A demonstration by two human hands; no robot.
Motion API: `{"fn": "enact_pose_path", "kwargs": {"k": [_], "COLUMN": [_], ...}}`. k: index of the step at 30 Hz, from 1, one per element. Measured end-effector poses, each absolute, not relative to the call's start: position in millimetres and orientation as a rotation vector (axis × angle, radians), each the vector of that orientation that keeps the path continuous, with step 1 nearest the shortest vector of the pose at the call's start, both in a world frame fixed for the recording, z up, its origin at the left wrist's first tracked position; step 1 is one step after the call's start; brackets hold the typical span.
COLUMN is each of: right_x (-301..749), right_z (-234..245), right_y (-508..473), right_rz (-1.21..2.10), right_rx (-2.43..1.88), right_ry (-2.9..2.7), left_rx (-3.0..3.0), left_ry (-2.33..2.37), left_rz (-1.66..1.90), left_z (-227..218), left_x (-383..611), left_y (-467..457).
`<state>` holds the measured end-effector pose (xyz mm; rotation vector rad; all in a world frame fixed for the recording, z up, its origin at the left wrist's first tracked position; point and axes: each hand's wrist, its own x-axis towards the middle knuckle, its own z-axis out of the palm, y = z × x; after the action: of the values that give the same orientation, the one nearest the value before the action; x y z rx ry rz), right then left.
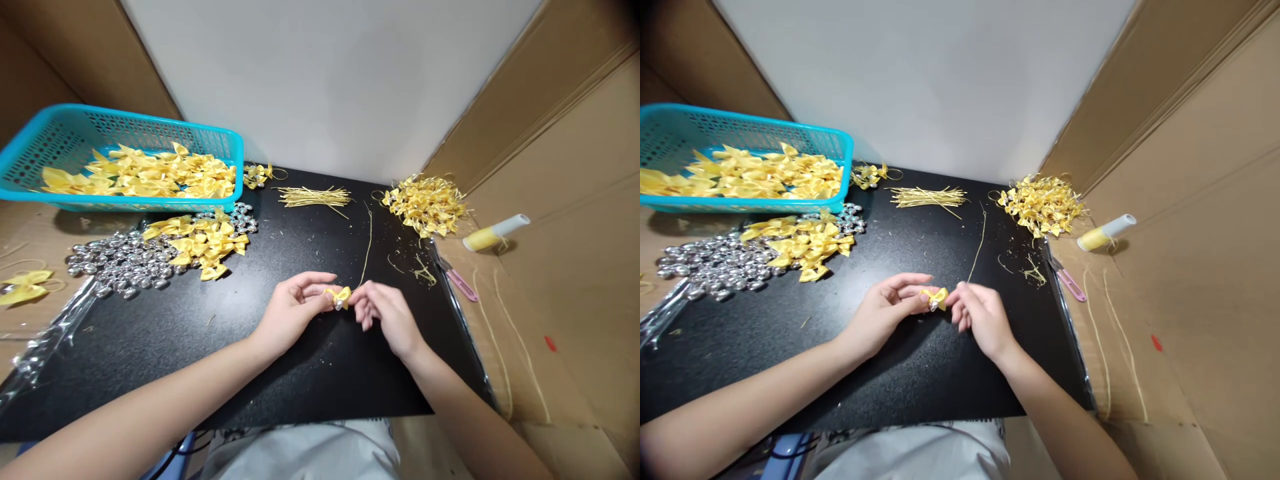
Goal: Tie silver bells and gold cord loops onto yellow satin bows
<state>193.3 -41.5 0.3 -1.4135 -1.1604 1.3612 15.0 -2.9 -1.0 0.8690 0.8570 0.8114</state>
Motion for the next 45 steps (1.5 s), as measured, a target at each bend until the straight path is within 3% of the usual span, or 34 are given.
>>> {"fn": "enact_pose_path", "kwargs": {"k": [3, 12, 22, 37, 45], "right_x": [204, 204, 201, 197, 201], "right_z": [3, 8, 8, 8, 8], "right_y": [-33, -30, -37, -37, -38], "right_rz": [0.965, 1.486, 1.471, 1.136, 1.191], "right_rx": [-1.365, -1.231, -1.265, -1.229, -1.216], "right_ry": [-1.393, -1.676, -1.697, -1.736, -1.736], "left_rx": [0.82, 0.905, 0.834, 0.765, 0.903], "left_ry": [0.845, 0.715, 0.652, 0.657, 0.683], "left_rz": [0.706, 0.462, 0.317, 0.393, 0.354], "left_z": [3, 11, 10, 1, 4], "left_x": [13, 7, 6, 6, 5], "left_y": [-2, 0, 1, 2, 3]}}
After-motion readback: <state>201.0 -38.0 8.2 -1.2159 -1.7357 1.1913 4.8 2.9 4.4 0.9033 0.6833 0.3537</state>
